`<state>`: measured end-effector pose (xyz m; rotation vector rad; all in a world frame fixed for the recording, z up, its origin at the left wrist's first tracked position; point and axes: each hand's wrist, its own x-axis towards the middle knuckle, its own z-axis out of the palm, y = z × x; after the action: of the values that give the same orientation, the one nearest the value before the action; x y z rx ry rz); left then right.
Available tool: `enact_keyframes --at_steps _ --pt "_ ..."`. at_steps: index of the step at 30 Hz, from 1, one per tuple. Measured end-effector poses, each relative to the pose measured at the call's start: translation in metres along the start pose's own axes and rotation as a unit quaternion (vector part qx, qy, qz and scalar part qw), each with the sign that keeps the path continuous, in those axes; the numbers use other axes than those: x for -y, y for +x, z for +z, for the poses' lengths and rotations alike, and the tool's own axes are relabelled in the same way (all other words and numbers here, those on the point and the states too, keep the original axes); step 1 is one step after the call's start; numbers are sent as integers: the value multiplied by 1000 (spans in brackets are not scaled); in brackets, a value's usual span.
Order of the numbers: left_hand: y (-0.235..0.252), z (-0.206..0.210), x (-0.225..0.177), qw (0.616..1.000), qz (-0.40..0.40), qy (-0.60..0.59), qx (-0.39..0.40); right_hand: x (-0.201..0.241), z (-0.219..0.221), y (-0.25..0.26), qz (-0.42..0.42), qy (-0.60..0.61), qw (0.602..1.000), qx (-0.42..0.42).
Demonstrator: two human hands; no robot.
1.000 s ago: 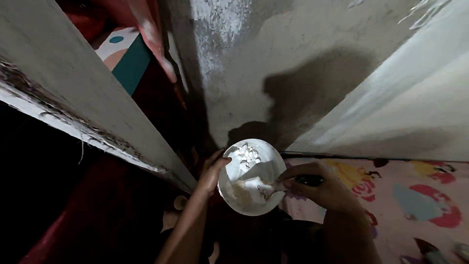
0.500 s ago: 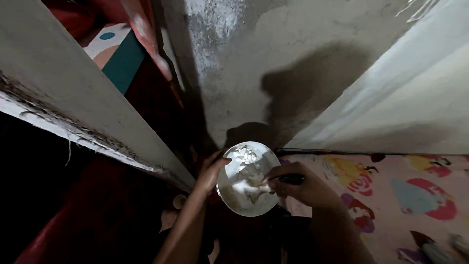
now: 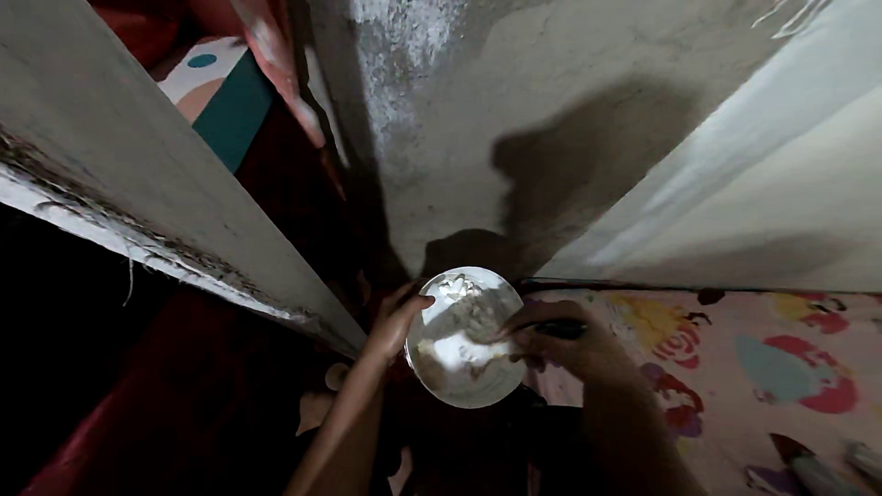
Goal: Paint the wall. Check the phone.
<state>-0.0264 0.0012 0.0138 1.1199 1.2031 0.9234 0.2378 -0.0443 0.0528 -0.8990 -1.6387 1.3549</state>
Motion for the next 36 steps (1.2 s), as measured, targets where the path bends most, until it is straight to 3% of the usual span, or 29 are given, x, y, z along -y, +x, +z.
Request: enact_keyframes --at_steps 3,7,13,17,20,23,28,30,33,36 --pt "-2 2 -2 1000 -22 -12 9 -10 -3 5 47 -23 994 92" --pt "-5 1 -6 998 -30 -21 42 -3 -29 -3 42 -102 984 139" --pt "-2 -1 -3 998 -8 30 63 9 -42 -15 51 -187 980 43" --pt "-3 -1 -5 999 -35 20 21 -1 -63 -21 13 -73 996 -51" --pt "-1 -1 -1 999 -32 -3 -19 -6 -70 -16 44 73 984 -157" --pt "0 1 -1 996 -21 -43 -69 -18 -63 -5 71 246 936 -241" --pt "0 2 -9 982 3 -133 -136 -27 -34 18 87 431 832 -339" --pt "4 1 -7 972 13 -174 -156 -24 -16 23 92 479 800 -350" --pt "9 -2 -5 959 32 -219 -176 -8 2 37 83 509 785 -344" --pt "11 -4 -5 952 46 -243 -179 44 6 64 34 456 816 -354"
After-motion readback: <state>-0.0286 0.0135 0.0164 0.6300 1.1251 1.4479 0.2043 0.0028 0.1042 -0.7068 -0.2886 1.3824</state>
